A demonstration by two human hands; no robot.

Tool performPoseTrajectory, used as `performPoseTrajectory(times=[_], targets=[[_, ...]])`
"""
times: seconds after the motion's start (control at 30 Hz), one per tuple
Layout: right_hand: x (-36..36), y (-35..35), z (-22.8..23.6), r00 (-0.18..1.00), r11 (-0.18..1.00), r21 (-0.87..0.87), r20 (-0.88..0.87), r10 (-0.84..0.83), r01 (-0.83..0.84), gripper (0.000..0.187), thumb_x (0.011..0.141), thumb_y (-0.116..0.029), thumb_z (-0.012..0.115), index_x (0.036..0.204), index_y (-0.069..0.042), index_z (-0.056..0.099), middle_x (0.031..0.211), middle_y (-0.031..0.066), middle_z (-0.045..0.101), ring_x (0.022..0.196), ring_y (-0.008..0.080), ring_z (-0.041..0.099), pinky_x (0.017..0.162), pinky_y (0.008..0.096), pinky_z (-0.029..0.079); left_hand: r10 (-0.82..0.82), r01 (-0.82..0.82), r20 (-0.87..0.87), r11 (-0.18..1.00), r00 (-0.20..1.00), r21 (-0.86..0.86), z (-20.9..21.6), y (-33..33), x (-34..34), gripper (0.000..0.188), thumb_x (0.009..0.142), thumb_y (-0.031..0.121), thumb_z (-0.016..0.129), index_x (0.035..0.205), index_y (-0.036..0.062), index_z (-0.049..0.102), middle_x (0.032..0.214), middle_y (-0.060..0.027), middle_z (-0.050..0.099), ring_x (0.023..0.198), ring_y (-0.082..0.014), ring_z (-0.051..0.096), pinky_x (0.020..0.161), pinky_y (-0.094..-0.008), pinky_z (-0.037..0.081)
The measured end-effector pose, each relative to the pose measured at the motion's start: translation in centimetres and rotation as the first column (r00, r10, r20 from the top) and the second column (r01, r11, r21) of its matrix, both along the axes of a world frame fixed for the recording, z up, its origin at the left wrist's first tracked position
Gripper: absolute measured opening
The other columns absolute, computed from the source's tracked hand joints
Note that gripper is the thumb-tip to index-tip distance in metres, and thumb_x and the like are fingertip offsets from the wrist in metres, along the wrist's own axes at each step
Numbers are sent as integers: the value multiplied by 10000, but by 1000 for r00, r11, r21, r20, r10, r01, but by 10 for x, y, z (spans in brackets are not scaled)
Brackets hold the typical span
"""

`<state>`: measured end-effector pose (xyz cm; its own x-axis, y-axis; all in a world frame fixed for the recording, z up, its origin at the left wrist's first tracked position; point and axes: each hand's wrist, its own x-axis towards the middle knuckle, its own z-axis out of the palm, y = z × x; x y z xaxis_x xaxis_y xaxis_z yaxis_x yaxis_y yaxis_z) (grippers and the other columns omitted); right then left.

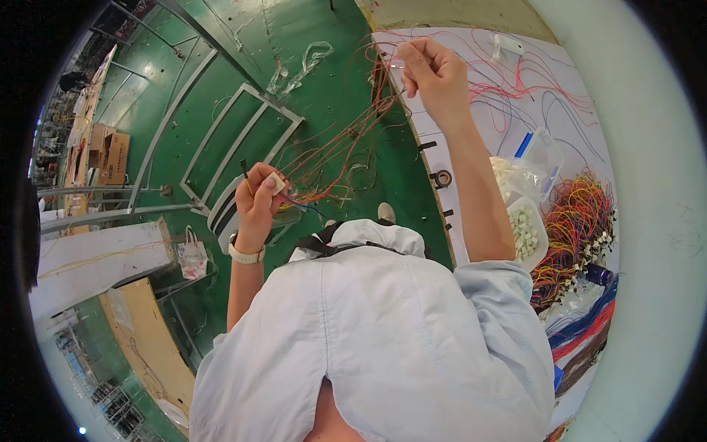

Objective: Assembling electrical wire harnesses by inserting wires into connectors and wrapping junctions with electrical tape.

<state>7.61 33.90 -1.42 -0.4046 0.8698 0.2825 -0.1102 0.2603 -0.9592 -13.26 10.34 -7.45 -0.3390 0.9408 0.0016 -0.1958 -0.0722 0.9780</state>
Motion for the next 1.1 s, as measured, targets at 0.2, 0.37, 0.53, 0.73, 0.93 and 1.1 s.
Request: performPoseTrajectory(times=[0.2, 0.37, 0.53, 0.73, 0.93, 1.1], targets=[[-16, -33, 15, 949, 953, -24, 85, 303, -302, 178, 945, -182, 541, 896, -20, 595, 567, -47, 407, 488, 38, 363, 446, 192, 294, 142, -130, -274, 990, 951, 61, 16, 6, -11, 88, 936, 70, 479, 893, 7, 521, 1015, -145, 673, 627, -8, 421, 534, -174, 309], [-40, -60, 22, 842, 867, -82, 206, 498, -492, 171, 929, -168, 574, 864, -12, 597, 586, -75, 421, 512, -2, 341, 444, 187, 250, 194, -140, -178, 950, 965, 279, 54, 20, 14, 60, 916, 47, 517, 912, -13, 524, 1036, -165, 657, 712, -23, 512, 544, -161, 341], [-53, -79, 26, 843, 854, -55, 135, 520, -518, 166, 927, -172, 580, 873, -15, 589, 597, -70, 452, 523, -4, 381, 454, 178, 299, -37, 51, -393, 998, 919, 24, 55, 34, 37, 107, 897, 76, 581, 940, -19, 555, 792, -24, 600, 689, -61, 537, 586, -209, 427], [-46, -77, 18, 866, 865, -56, -13, 499, -499, 172, 926, -170, 578, 955, -2, 601, 766, -1, 597, 716, 59, 562, 659, 199, 461, -42, 46, -69, 998, 997, 53, 44, 33, 44, 106, 937, 94, 515, 928, -2, 558, 719, 12, 570, 517, -10, 398, 456, -178, 309], [-21, -83, 0, 734, 756, -215, 187, 653, -618, 227, 900, -178, 622, 1008, 21, 607, 873, 37, 628, 807, 80, 568, 731, 228, 475, 22, -25, 144, 1000, 989, 19, 40, 32, 32, 160, 961, 154, 461, 937, 23, 549, 740, -38, 618, 398, 7, 273, 339, -176, 207], [-16, -82, 4, 805, 869, -202, 329, 494, -451, 189, 900, -164, 618, 923, 21, 642, 792, 16, 627, 730, 57, 549, 655, 203, 457, 222, -226, 49, 970, 974, 85, 39, 31, 28, 172, 955, 170, 466, 930, 23, 553, 906, -154, 679, 390, 7, 267, 333, -171, 223]])
